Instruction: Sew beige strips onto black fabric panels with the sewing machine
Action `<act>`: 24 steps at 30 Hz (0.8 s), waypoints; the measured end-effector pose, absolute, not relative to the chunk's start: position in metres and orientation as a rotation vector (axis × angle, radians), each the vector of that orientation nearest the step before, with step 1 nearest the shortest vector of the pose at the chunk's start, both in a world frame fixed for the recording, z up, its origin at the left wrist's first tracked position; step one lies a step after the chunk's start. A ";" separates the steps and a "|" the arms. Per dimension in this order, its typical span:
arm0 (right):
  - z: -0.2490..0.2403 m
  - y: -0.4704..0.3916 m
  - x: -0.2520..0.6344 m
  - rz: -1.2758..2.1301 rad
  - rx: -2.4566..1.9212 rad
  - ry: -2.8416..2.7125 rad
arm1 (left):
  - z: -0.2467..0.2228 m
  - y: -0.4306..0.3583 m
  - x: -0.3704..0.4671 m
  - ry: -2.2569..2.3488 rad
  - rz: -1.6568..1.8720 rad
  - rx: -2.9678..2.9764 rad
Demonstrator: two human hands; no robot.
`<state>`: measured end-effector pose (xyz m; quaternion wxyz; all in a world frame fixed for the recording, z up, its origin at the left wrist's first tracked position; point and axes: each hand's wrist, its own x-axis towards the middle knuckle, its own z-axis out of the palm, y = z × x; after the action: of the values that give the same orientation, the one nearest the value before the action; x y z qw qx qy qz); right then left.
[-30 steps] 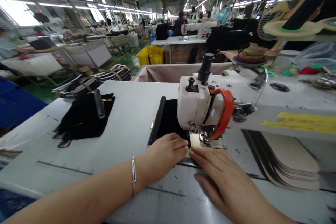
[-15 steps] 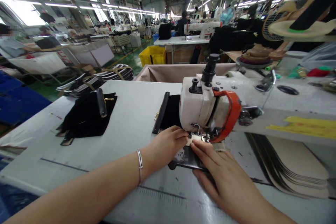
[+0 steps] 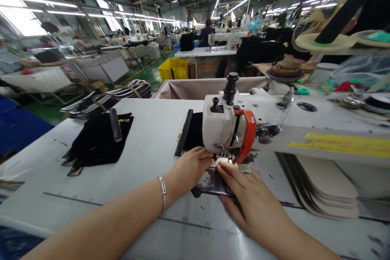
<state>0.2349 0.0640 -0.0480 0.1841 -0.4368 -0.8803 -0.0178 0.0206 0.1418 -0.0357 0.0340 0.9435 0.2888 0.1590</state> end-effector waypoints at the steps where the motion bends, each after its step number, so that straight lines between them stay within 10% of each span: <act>1: -0.048 0.064 0.234 -0.047 -1.233 -2.475 | -0.035 0.142 0.021 0.894 0.488 2.903; 10: -0.016 0.048 0.245 0.130 -1.228 -2.351 | -0.032 0.136 0.017 0.846 0.636 2.898; 24: -0.018 0.034 0.361 -0.489 -1.785 -1.795 | -0.027 0.147 0.017 1.029 0.566 2.955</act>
<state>0.3609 0.0343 -0.0177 0.2780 -0.6650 -0.6688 -0.1821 0.0169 0.1470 -0.0266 -0.0191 0.9291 0.3236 0.1780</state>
